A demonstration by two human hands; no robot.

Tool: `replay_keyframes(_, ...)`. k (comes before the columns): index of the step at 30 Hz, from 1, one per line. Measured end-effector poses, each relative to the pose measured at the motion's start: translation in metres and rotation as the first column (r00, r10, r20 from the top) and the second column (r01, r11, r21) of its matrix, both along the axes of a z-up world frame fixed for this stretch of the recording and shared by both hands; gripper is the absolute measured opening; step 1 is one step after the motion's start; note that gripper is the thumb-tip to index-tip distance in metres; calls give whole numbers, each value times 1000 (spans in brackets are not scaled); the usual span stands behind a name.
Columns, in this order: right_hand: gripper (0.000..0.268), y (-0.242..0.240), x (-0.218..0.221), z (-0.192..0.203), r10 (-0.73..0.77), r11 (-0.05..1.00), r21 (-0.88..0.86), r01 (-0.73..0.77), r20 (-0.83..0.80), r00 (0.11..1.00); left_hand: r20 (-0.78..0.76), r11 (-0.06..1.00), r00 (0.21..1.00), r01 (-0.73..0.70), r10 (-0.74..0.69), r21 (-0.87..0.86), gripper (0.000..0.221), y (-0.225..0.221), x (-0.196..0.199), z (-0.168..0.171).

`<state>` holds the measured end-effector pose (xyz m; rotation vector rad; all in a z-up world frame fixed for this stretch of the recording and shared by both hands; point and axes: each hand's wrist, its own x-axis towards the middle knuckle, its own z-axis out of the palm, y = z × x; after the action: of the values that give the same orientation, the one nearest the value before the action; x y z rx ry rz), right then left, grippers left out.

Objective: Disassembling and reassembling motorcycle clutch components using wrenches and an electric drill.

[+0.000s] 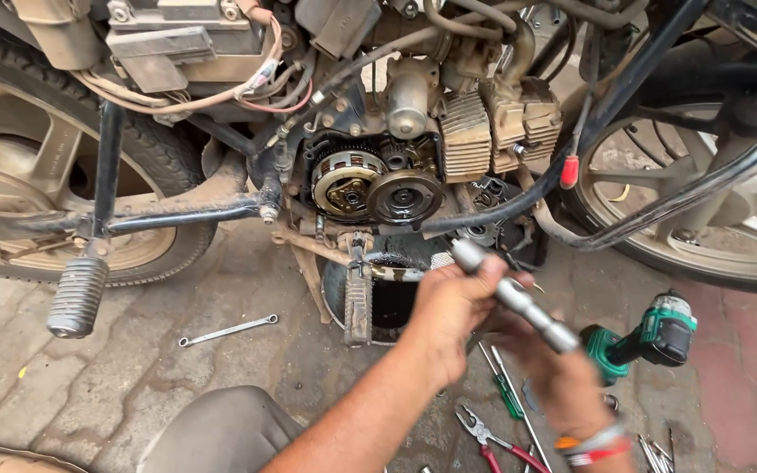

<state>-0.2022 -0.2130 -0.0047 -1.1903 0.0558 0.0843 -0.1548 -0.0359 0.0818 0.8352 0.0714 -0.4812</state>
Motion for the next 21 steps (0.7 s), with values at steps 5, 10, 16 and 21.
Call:
replay_keyframes(5,62,35,-3,-68,257,959,-111,-260,-37,966,-146,981,989,-31,3,-190,27,25,39,-17)
replay_keyframes(10,51,11,14,-15,-105,396,-906,-150,-206,973,-116,976,989,67,-92,-205,36,65,64,-38)
replay_keyframes(16,48,-10,36,146,171,-262,-837,480,449,877,-271,982,961,3,50,190,44,67,63,1)
replay_keyframes(21,44,-4,81,207,541,-547,-530,647,366,757,-122,966,983,-106,138,236,53,46,89,-49)
